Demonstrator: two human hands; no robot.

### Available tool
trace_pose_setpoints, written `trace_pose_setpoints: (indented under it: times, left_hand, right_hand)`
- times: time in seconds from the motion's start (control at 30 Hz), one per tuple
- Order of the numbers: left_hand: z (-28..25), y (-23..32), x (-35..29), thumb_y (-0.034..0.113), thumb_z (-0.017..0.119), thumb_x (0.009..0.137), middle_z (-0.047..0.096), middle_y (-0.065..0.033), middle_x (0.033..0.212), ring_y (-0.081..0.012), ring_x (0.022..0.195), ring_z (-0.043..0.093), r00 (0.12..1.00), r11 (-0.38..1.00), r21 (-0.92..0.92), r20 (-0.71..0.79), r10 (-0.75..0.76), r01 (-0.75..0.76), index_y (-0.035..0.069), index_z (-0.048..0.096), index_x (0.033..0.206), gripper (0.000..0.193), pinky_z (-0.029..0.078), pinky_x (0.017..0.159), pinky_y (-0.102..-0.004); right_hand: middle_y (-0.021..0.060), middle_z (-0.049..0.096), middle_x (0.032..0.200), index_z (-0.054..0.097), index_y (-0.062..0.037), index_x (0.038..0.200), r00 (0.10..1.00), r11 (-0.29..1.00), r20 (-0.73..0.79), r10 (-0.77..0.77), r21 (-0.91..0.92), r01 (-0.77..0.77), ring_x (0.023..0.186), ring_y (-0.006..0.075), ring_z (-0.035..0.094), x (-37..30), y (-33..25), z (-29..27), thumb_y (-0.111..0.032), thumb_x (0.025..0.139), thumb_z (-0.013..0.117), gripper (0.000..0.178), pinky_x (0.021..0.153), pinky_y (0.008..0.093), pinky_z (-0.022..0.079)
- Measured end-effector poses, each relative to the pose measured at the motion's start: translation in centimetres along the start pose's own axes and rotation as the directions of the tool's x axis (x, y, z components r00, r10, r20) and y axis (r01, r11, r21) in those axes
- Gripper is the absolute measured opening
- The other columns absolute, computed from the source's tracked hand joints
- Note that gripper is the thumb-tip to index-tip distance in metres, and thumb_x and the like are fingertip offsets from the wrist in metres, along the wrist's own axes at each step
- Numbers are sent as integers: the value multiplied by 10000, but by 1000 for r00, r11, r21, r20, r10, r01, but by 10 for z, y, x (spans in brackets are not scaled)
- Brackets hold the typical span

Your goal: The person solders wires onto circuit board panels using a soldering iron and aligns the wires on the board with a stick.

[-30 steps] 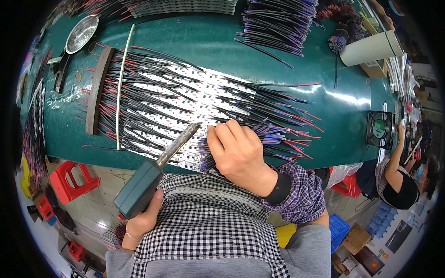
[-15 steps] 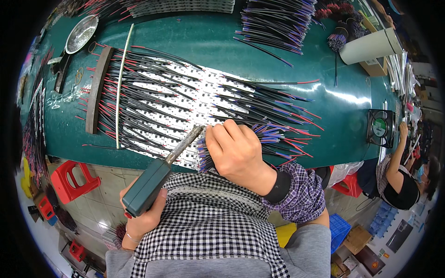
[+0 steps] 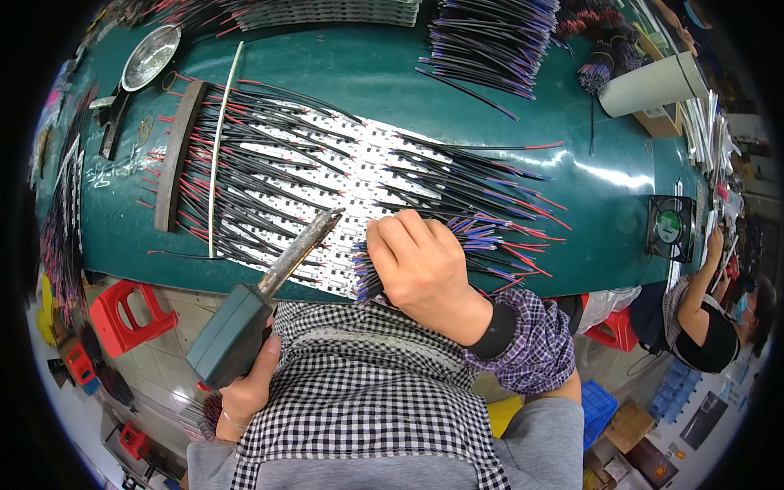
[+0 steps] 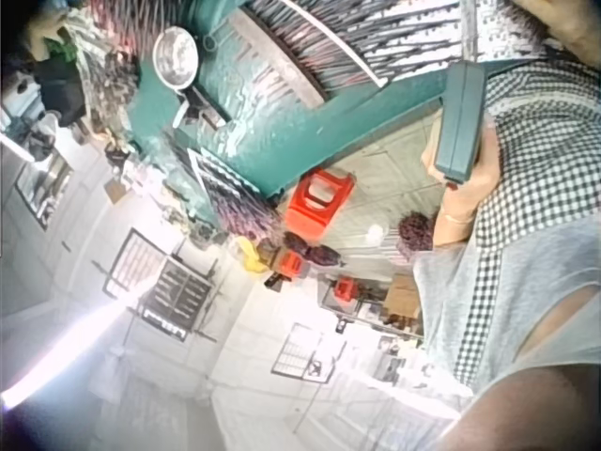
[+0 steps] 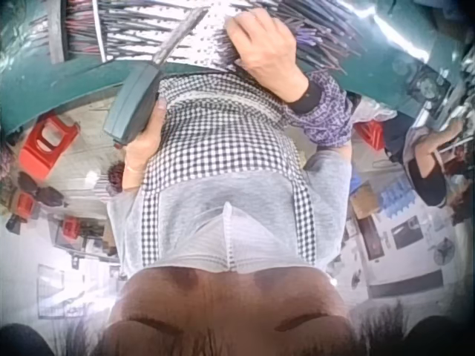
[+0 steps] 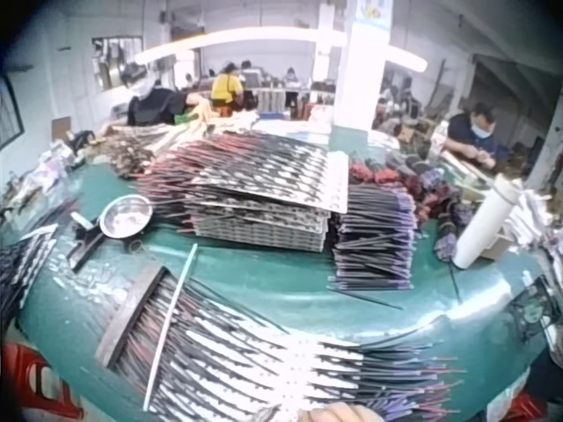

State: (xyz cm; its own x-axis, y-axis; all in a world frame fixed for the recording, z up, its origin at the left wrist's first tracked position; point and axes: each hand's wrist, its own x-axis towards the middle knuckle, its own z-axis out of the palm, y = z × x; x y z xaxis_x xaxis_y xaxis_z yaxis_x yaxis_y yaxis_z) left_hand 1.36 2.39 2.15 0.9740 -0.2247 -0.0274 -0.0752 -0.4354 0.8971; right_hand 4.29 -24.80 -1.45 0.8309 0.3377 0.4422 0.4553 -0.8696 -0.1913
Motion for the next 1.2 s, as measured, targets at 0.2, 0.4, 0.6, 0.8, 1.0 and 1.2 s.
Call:
trace_pose_setpoints:
  times: [0.2, 0.4, 0.6, 0.8, 1.0, 1.2]
  left_hand:
    - [-1, -9, -3, 3, 782, 753, 708, -161, 838, -235, 644, 681, 1000, 1000, 25, 11, 14, -15, -63, 726, 980, 243, 538, 589, -309]
    - [1, -13, -2, -6, 779, 741, 704, -149, 820, -223, 613, 669, 986, 981, 100, -2, 165, -164, -66, 726, 971, 243, 528, 567, -309]
    - [3, -12, -5, -30, 768, 730, 721, -178, 872, -232, 679, 705, 999, 999, -11, 2, 36, -36, -83, 725, 981, 260, 558, 617, -308]
    - [1, -13, -8, -33, 774, 716, 726, -189, 911, -251, 714, 718, 996, 997, 56, 74, 41, -45, -79, 732, 960, 252, 574, 652, -308]
    - [2, -9, -7, -27, 773, 708, 725, -188, 914, -262, 730, 720, 996, 999, 14, 85, -33, 32, -74, 732, 945, 245, 582, 665, -319]
    - [1, -6, 1, -29, 768, 711, 717, -193, 914, -278, 731, 717, 989, 993, 78, 122, 80, -90, -68, 728, 934, 230, 579, 649, -326]
  right_hand:
    - [91, 589, 952, 680, 54, 1194, 991, 996, -131, -29, 76, 39, 742, 219, 564, -10, -2, -13, -65, 740, 639, 471, 619, 339, 449]
    - [82, 574, 917, 696, 26, 1202, 997, 998, 46, 67, 9, -68, 766, 226, 572, -11, -9, -7, -47, 720, 651, 490, 644, 349, 462]
    - [70, 585, 872, 703, 19, 1106, 996, 997, 60, 72, -5, -72, 759, 231, 590, -11, -12, -9, -50, 703, 649, 412, 627, 344, 462]
    - [84, 615, 904, 695, 29, 1082, 996, 997, 56, 74, 32, -76, 782, 239, 613, -9, -13, -9, -11, 665, 642, 423, 628, 338, 494]
    - [93, 634, 917, 690, 39, 1072, 995, 994, 26, 94, 51, -95, 805, 257, 631, -10, -15, -6, 15, 601, 641, 474, 661, 349, 524]
    - [97, 646, 915, 686, 41, 1034, 995, 992, 55, 84, 92, -88, 811, 256, 639, -8, -14, -7, 11, 576, 644, 461, 647, 348, 523]
